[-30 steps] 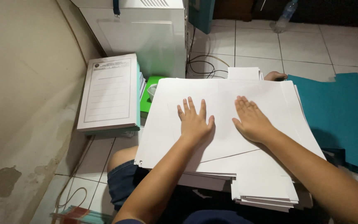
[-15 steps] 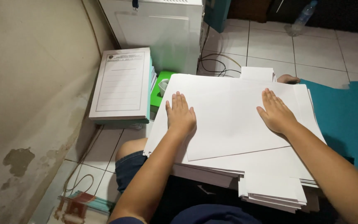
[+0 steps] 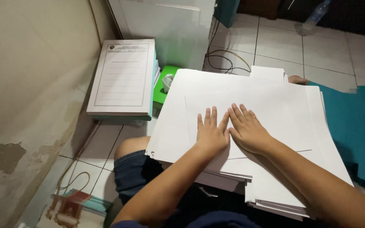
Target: The person sits on the floor and repeatedly folds large white sheets of paper in half by hand. They smooth the creases and stack the folded sheets on top of a growing pile on their lap.
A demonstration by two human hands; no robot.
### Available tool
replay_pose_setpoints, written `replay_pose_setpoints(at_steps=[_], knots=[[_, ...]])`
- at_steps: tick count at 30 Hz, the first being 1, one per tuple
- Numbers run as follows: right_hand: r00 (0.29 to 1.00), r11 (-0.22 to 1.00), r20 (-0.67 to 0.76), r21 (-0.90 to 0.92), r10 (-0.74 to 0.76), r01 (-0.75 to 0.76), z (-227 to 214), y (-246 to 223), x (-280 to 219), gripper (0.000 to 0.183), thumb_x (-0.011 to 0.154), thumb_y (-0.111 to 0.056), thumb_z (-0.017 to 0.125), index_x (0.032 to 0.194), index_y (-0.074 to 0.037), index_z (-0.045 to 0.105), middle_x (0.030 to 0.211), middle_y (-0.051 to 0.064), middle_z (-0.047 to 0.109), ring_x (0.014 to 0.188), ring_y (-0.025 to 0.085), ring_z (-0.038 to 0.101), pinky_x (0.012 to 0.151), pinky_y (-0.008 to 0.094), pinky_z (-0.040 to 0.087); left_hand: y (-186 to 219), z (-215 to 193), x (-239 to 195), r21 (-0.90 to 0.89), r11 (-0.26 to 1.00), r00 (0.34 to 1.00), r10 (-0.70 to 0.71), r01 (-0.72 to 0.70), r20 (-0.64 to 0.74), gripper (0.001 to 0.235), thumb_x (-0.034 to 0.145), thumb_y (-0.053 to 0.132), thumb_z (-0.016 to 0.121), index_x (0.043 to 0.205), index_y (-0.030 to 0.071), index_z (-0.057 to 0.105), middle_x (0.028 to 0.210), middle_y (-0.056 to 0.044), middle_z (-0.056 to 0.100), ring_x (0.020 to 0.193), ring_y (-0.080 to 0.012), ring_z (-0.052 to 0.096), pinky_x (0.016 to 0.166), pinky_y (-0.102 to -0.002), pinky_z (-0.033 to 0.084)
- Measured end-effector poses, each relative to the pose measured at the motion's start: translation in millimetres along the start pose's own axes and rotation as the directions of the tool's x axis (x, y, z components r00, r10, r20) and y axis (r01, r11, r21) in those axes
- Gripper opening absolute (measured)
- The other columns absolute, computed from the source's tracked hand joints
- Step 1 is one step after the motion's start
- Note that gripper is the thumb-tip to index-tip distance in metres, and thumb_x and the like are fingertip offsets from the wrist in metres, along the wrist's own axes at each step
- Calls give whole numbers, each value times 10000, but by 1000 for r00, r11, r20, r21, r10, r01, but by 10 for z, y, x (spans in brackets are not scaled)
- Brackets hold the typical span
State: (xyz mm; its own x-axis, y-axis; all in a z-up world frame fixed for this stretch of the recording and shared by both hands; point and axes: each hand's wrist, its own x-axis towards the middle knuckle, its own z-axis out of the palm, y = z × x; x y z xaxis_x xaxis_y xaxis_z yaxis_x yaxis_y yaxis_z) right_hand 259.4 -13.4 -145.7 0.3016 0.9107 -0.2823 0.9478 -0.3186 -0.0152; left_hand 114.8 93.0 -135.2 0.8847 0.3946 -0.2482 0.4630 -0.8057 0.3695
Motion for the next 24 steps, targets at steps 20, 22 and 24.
replay_pose_setpoints(at_steps=[20, 22, 24], knots=[[905, 906, -66, -16, 421, -423, 278, 1097, -819, 773, 1088, -553, 169, 1620, 3, 240, 1699, 236, 229, 1585, 315, 214, 1274, 459, 209, -498, -250, -210, -53, 989, 975, -144, 137, -169, 668, 1063, 363, 257, 1636, 25, 197, 1699, -302, 72, 1584, -446, -41, 1210, -642, -107], [858, 849, -96, -129, 504, -513, 295, 915, -966, 729, 1092, -533, 200, 1553, 3, 378, 1566, 219, 422, 1470, 292, 412, 1170, 427, 372, -332, -176, -453, -27, 995, 987, -96, 93, -130, 661, 1057, 385, 257, 1640, 78, 213, 1699, -291, 80, 1576, -466, -50, 1204, -655, -100], [812, 777, -133, -239, 568, -583, 395, 830, -1009, 706, 1096, -514, 231, 1486, 1, 516, 1434, 199, 616, 1355, 267, 609, 1066, 392, 536, -237, -111, -661, -8, 998, 994, -63, 62, -90, 655, 1051, 406, 256, 1645, 131, 229, 1698, -281, 88, 1567, -486, -58, 1199, -667, -93]])
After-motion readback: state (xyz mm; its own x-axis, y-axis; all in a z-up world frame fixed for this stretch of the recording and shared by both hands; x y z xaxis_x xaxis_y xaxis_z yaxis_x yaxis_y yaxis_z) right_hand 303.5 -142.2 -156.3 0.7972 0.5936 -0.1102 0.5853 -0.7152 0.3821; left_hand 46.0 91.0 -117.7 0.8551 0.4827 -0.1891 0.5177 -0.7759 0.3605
